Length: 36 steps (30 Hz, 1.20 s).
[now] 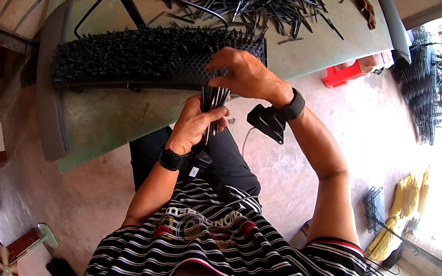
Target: The person inserts black bristles into the holes of a broom head base. They pick up bundles of bristles from a pile on the table and push them into the base one by one. The person works continuously to fill the broom head with bristles.
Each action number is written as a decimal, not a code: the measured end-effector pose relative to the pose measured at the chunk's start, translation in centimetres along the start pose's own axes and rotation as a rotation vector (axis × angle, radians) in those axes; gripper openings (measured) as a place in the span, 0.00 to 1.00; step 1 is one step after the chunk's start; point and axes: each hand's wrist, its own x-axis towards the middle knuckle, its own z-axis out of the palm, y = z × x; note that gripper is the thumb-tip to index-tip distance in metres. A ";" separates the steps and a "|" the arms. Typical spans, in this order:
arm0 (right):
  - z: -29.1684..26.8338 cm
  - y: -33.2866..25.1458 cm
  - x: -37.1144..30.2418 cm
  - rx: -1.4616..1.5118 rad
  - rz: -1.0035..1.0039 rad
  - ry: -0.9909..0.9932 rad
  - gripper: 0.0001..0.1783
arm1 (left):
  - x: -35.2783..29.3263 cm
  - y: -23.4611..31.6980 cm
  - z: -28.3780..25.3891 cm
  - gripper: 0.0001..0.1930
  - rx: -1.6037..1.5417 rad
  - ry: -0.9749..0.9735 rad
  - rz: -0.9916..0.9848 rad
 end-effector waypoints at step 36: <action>0.3 5.0 -0.5 -0.245 -0.006 0.751 0.10 | -0.6 0.4 0.0 0.16 -0.060 0.084 -0.115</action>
